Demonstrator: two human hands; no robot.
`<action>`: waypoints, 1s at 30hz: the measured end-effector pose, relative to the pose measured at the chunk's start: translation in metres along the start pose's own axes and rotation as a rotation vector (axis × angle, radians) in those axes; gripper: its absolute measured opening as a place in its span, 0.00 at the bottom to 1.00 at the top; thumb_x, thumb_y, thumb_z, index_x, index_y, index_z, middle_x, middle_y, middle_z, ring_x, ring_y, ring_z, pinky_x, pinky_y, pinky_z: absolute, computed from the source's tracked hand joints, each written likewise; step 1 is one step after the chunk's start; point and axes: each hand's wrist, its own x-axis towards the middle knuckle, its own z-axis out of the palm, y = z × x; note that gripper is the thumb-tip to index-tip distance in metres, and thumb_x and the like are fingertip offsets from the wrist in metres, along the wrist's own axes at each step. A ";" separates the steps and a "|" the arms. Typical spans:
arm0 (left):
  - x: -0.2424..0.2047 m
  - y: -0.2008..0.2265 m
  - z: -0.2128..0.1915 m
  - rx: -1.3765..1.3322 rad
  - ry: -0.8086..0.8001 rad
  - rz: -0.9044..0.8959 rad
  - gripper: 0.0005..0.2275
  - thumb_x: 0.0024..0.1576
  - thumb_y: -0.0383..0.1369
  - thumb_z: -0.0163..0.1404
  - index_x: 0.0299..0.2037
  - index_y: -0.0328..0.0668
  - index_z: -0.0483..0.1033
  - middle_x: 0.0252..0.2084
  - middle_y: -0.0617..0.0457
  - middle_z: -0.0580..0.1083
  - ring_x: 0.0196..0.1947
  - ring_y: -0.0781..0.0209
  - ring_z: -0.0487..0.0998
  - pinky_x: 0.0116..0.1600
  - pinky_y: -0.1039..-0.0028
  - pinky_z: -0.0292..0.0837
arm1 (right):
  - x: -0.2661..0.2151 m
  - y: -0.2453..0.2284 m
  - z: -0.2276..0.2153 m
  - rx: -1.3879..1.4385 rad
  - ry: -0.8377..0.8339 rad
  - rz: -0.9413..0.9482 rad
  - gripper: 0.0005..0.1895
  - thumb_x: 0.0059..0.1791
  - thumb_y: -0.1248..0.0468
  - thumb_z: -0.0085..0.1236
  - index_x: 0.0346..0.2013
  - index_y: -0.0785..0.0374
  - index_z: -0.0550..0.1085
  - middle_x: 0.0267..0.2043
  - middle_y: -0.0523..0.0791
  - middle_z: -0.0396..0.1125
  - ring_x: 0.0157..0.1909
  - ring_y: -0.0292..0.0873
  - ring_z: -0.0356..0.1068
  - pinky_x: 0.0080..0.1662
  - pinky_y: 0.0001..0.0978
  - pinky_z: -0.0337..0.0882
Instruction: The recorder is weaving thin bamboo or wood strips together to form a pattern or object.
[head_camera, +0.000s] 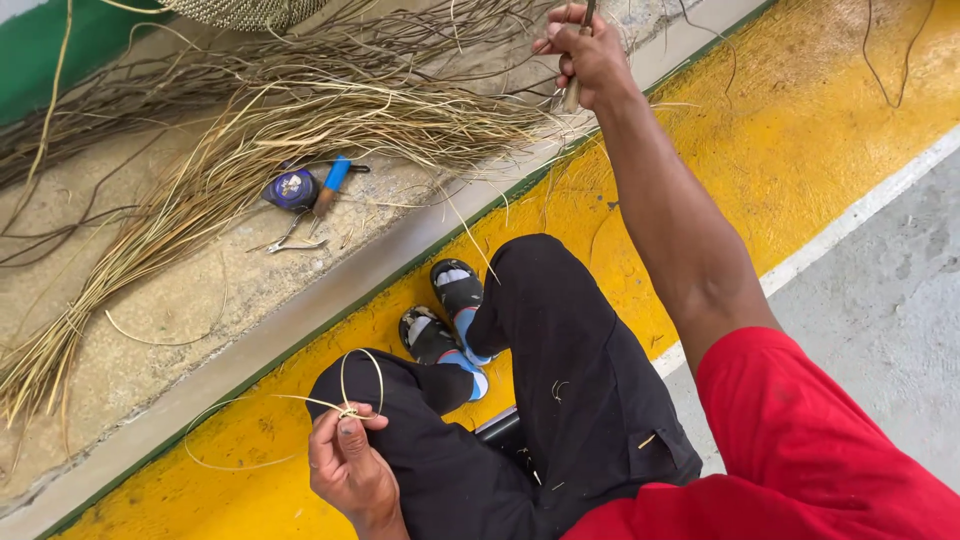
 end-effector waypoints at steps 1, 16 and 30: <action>0.000 0.001 0.000 0.006 0.006 -0.004 0.10 0.68 0.31 0.51 0.51 0.27 0.72 0.43 0.44 0.74 0.35 0.61 0.76 0.47 0.75 0.73 | -0.003 0.002 -0.001 0.022 -0.005 0.018 0.10 0.54 0.68 0.58 0.49 0.60 0.72 0.37 0.50 0.78 0.19 0.29 0.61 0.22 0.25 0.68; 0.026 0.024 0.051 -0.101 -0.157 0.025 0.10 0.67 0.29 0.51 0.51 0.27 0.72 0.42 0.44 0.76 0.36 0.60 0.77 0.46 0.73 0.75 | -0.087 -0.067 0.045 0.352 -0.370 -0.089 0.08 0.57 0.63 0.59 0.41 0.61 0.68 0.46 0.53 0.79 0.20 0.30 0.62 0.24 0.26 0.70; 0.039 0.020 0.076 -0.010 -0.244 0.046 0.08 0.66 0.29 0.52 0.48 0.29 0.75 0.45 0.50 0.73 0.37 0.68 0.74 0.44 0.78 0.73 | -0.030 -0.064 -0.094 0.068 0.306 -0.270 0.16 0.60 0.59 0.56 0.52 0.70 0.66 0.37 0.51 0.80 0.18 0.35 0.69 0.20 0.30 0.74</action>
